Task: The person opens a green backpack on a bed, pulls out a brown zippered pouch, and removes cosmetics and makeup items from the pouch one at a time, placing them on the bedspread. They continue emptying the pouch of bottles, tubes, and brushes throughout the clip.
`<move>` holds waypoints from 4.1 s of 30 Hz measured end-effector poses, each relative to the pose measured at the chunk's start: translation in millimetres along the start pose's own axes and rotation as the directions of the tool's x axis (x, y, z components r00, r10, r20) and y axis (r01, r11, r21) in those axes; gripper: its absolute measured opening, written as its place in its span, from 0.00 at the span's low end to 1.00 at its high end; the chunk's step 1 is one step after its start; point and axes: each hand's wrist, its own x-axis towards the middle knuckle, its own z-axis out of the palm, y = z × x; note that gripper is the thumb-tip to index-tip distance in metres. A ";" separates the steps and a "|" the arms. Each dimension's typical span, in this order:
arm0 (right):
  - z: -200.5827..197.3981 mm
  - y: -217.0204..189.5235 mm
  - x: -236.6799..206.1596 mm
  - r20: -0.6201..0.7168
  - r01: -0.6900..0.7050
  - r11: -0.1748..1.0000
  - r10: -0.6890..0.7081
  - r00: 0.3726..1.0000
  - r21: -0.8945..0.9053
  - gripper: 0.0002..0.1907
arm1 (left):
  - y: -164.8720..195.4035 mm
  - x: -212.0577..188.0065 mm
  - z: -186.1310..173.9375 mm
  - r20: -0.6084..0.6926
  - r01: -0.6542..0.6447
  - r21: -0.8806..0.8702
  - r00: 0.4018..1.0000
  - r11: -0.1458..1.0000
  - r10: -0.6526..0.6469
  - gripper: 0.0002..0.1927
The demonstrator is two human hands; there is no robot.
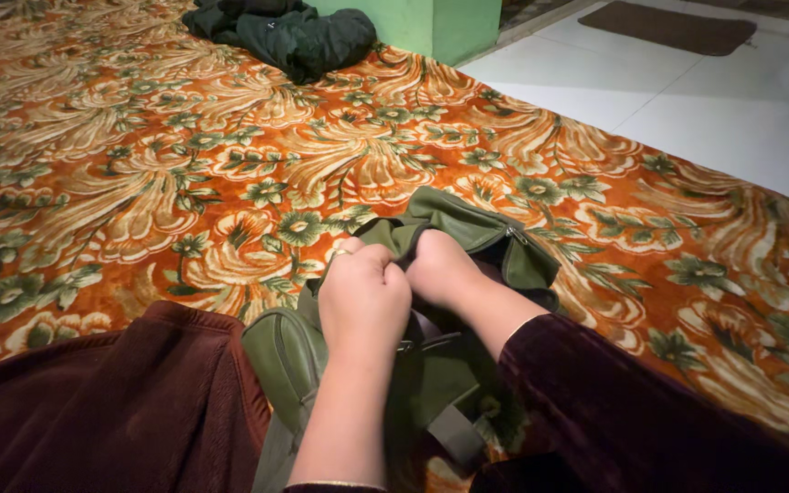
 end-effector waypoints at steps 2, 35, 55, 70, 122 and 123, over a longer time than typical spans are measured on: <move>-1.1 1.8 1.8 0.048 -0.094 0.996 0.094 0.994 -0.002 0.08 | 2.1 2.4 -6.6 0.033 -0.013 0.011 0.999 1.000 0.013 0.08; -107.5 48.6 -63.8 -0.040 -0.324 0.644 0.483 0.875 0.693 0.06 | 28.1 -26.9 -18.6 0.662 -0.069 0.272 0.737 0.960 -0.135 0.37; 4.8 -46.4 -115.1 0.119 0.161 0.911 -0.124 0.985 -0.380 0.13 | 3.7 -0.4 -50.9 0.597 0.112 0.344 0.741 0.932 -0.309 0.36; 15.1 -42.5 -92.4 0.060 -0.105 0.896 0.145 0.988 -0.431 0.16 | 5.5 -39.6 -30.3 0.592 -0.126 0.650 0.703 0.749 -0.395 0.16; -148.4 73.9 -33.5 -0.268 -0.521 0.637 0.455 0.849 -0.568 0.19 | -24.1 8.7 -109.6 0.462 0.124 0.522 0.791 0.844 -0.402 0.14; -152.6 78.6 -31.4 -0.273 -0.537 0.627 0.472 0.838 -0.565 0.19 | -25.6 9.1 -107.9 0.455 0.117 0.521 0.800 0.846 -0.391 0.14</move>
